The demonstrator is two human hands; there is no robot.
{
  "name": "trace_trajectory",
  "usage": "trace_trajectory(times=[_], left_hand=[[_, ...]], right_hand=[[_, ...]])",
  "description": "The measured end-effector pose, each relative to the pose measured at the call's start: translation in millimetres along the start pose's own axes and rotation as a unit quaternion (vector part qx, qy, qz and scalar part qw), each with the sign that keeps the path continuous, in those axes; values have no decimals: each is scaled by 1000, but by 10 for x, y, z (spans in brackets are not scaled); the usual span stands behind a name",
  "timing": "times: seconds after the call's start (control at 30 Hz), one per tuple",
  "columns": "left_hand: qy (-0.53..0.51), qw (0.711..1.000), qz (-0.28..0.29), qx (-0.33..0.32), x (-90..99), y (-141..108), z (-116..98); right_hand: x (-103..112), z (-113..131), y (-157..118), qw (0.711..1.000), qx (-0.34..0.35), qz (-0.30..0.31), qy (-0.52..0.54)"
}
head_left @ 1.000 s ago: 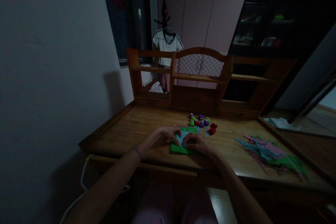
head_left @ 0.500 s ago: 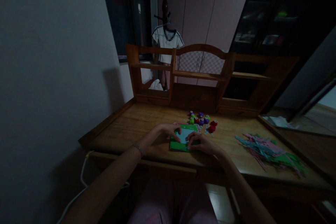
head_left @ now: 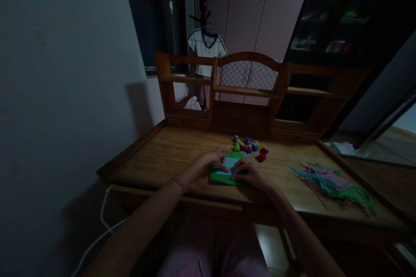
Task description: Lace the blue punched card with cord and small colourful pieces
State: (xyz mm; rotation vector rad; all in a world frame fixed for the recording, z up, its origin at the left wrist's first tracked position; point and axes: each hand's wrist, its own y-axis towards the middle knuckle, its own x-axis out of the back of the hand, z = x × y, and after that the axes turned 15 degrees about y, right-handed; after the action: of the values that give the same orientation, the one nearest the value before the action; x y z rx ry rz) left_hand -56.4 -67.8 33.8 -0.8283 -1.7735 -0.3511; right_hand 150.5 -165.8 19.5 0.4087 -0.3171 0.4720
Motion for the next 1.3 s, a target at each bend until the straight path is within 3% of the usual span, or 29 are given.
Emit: trace_trajectory(times=[0.2, 0.4, 0.57, 0.73, 0.87, 1.03, 1.17, 1.23, 1.3], left_hand=[[-27, 996, -54, -60, -1, -28, -13], [43, 994, 56, -83, 23, 143, -119], [79, 993, 58, -64, -8, 192, -202], [20, 987, 125, -95, -57, 281, -145], [-35, 984, 140, -106, -85, 355, -53], [-72, 973, 172, -133, -63, 369, 12], [-100, 970, 159, -154, -47, 283, 4], [-84, 978, 127, -140, -59, 225, -29], [-49, 987, 101, -117, -83, 167, -73]], right_hand=[[138, 52, -228, 998, -24, -35, -43], [110, 140, -305, 999, -38, -31, -23], [66, 195, -330, 999, -27, -24, 10], [86, 238, -402, 999, -30, -33, 1], [142, 282, -496, 998, -55, -34, -18], [326, 458, -725, 988, -134, -51, -53], [634, 560, -1140, 980, -156, -121, -26], [848, 543, -1402, 962, -146, -230, -14], [1097, 493, -1640, 936, -124, -320, -80]])
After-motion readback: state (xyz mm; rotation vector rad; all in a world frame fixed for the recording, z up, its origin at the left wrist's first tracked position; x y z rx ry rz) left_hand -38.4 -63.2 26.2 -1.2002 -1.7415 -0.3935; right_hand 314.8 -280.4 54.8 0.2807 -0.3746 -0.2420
